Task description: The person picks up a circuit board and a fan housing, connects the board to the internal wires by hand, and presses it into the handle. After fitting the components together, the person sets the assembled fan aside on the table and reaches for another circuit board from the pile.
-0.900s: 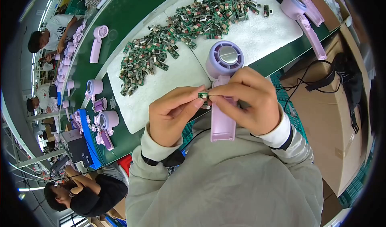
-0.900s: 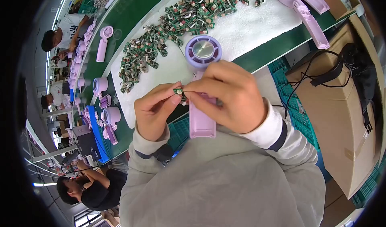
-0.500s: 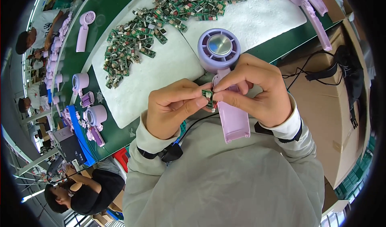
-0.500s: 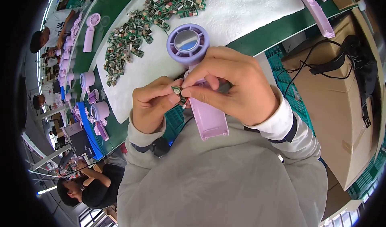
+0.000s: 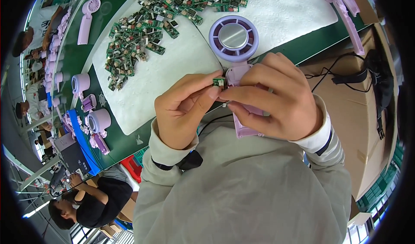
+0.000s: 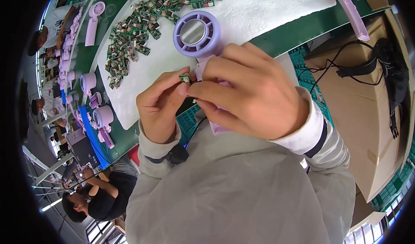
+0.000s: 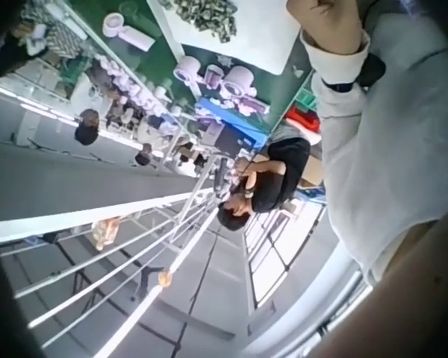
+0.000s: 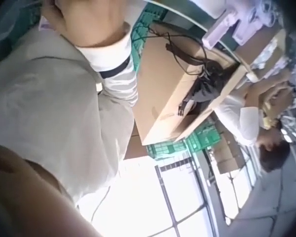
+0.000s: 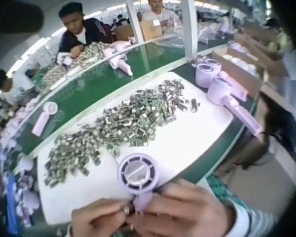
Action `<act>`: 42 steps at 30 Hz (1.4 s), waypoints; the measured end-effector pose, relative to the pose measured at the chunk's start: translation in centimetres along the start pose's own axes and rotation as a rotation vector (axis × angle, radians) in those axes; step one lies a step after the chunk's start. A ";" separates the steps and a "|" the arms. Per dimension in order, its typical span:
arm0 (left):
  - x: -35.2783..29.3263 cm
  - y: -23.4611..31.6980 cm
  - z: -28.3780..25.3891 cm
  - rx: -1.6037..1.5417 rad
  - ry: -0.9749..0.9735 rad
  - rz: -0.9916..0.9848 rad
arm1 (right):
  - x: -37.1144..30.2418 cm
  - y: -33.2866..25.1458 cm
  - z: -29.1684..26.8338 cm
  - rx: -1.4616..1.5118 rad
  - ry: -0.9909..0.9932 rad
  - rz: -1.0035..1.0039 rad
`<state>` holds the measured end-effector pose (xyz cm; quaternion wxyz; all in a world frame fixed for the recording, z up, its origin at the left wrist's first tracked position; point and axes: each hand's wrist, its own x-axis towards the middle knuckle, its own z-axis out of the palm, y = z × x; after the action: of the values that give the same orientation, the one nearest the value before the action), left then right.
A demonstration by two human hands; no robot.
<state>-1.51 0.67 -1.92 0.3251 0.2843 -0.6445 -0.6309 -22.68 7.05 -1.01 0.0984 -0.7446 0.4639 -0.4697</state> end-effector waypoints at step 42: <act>-1.2 -0.1 0.6 -0.144 -0.085 0.046 | -1.1 0.4 -1.0 0.320 0.001 0.265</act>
<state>-1.23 1.94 -2.04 0.3314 0.2185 -0.6170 -0.6795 -23.83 7.91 -1.39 0.2762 -0.6518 0.4776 -0.5205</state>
